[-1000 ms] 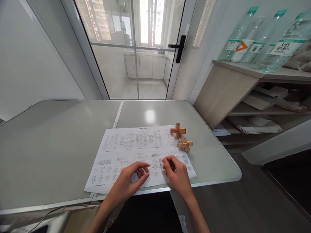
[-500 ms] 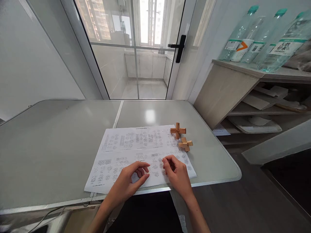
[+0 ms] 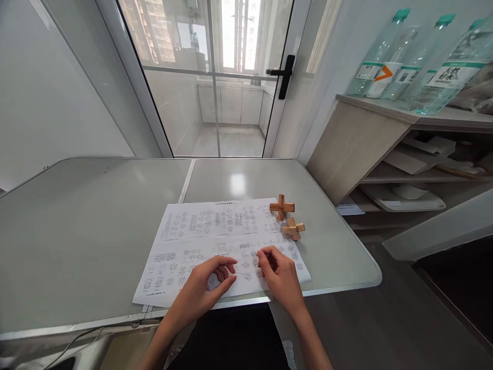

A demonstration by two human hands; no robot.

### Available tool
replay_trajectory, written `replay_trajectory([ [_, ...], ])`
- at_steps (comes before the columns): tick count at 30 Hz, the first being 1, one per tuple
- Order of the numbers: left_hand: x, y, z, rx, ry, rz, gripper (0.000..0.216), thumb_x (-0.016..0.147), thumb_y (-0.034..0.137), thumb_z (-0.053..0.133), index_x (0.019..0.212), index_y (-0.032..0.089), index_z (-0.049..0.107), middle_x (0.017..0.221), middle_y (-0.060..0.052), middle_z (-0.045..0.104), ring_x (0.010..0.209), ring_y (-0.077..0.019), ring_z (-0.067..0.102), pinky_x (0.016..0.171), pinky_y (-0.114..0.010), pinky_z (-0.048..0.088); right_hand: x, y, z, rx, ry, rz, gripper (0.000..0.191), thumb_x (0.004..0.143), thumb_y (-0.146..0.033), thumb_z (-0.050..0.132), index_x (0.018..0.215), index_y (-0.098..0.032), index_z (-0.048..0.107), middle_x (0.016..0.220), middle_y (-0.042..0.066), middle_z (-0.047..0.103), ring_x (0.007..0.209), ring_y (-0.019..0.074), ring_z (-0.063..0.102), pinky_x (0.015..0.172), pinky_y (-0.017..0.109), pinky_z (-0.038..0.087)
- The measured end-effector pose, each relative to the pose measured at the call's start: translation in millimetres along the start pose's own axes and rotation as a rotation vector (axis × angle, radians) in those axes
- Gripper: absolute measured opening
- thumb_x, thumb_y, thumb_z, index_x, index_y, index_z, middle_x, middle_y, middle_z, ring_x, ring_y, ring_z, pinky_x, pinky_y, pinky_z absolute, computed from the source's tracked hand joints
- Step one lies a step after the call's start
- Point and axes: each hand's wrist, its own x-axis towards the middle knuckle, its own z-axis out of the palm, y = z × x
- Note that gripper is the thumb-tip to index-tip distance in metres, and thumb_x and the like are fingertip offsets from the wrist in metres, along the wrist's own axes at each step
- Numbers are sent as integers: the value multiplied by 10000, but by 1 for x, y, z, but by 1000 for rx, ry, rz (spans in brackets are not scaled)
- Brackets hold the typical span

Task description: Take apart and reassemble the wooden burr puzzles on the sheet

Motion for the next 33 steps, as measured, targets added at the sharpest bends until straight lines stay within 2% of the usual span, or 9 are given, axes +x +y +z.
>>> replay_trajectory([
  [5,0,0,0,5,-6,0,228,989,360,627,1188,254,660,1022,-25,733,866,-173,674,850,-343,575,0,-2,-1,17,-11,12,438,990,-625,534,847,-222,629,691,10,629,606,183,584,599,289,476],
  [9,0,-2,1,6,-3,0,224,988,356,627,1181,249,661,1014,-27,733,857,-170,669,846,-336,570,6,-7,-1,146,-59,54,420,967,-605,601,828,-210,639,712,6,622,607,155,561,586,270,468],
  [12,0,-3,1,3,-3,6,226,986,355,631,1184,250,661,1009,-22,732,858,-166,667,851,-327,565,19,-11,-1,460,-97,150,401,937,-604,654,909,-205,678,768,8,627,572,126,521,495,242,431],
  [16,0,-2,0,1,-8,-10,229,989,354,626,1197,264,659,1021,-11,729,855,-158,666,843,-315,563,51,-16,-4,1103,-102,335,365,912,-521,747,1076,-198,701,784,-24,621,463,42,405,395,161,390],
  [18,0,-1,0,4,-9,-16,220,988,351,626,1188,265,661,1019,-8,729,851,-156,666,842,-313,563,69,-17,-7,1364,-132,414,305,968,-473,697,1086,-192,685,808,-17,653,444,28,403,374,130,392],
  [20,1,-1,0,7,-6,-16,212,986,346,626,1176,262,664,1010,-8,729,846,-157,666,842,-313,561,85,-16,-8,1497,-118,471,288,1044,-462,576,1075,-192,672,803,-6,668,433,32,423,358,125,397],
  [23,1,-2,0,8,-2,-13,212,983,335,626,1177,260,666,1008,-10,730,845,-159,668,843,-314,558,103,-13,-6,1500,-72,466,314,1071,-474,501,1018,-216,671,814,10,685,433,43,453,355,135,408],
  [27,2,-3,-1,16,-4,-12,207,976,317,628,1169,255,669,1003,-10,734,833,-157,664,836,-311,553,118,-5,-2,1439,-20,375,268,1036,-478,559,937,-256,673,788,-5,681,442,61,456,354,154,403],
  [33,3,-1,-1,20,-3,-14,198,977,317,626,1158,249,670,1004,-13,737,838,-159,664,829,-304,548,130,6,4,1342,31,294,237,947,-435,665,846,-221,644,689,-41,619,419,44,396,355,159,349],
])
